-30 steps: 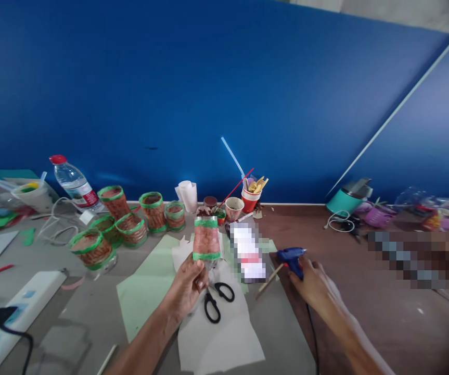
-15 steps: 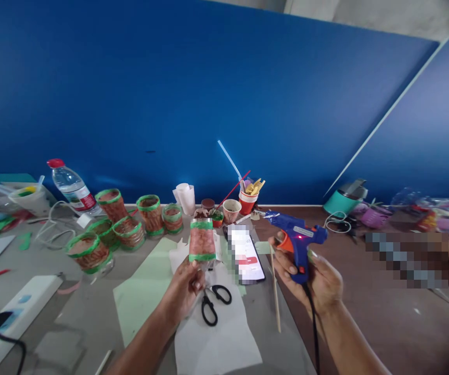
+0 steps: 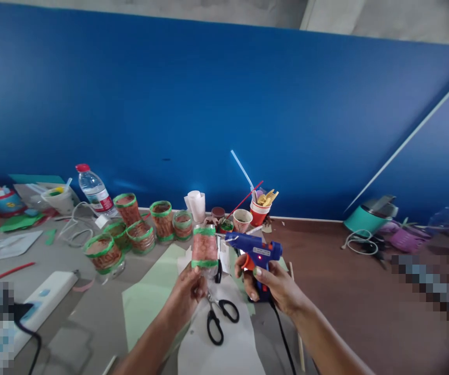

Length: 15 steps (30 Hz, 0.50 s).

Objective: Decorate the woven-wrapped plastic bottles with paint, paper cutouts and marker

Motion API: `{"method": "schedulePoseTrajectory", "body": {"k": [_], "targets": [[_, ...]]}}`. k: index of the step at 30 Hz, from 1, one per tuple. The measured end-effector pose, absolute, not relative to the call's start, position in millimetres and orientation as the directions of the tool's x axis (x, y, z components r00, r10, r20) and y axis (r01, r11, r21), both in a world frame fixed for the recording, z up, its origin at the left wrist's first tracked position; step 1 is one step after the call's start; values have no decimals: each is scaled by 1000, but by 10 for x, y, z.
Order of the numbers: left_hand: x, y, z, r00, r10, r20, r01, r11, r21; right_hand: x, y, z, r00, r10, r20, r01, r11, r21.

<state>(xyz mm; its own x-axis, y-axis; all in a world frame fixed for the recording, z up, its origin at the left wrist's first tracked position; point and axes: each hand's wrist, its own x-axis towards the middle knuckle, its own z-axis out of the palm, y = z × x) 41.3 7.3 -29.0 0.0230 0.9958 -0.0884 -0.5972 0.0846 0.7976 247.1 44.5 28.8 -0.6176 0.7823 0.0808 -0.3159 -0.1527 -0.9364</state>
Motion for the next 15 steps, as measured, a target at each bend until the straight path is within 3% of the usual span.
{"method": "schedulePoseTrajectory", "body": {"k": [15], "targets": [[416,87,-381,-15,988,-152,-531,121,839,2437,477,-40,-511,858,49,-366,-165,-916]]}}
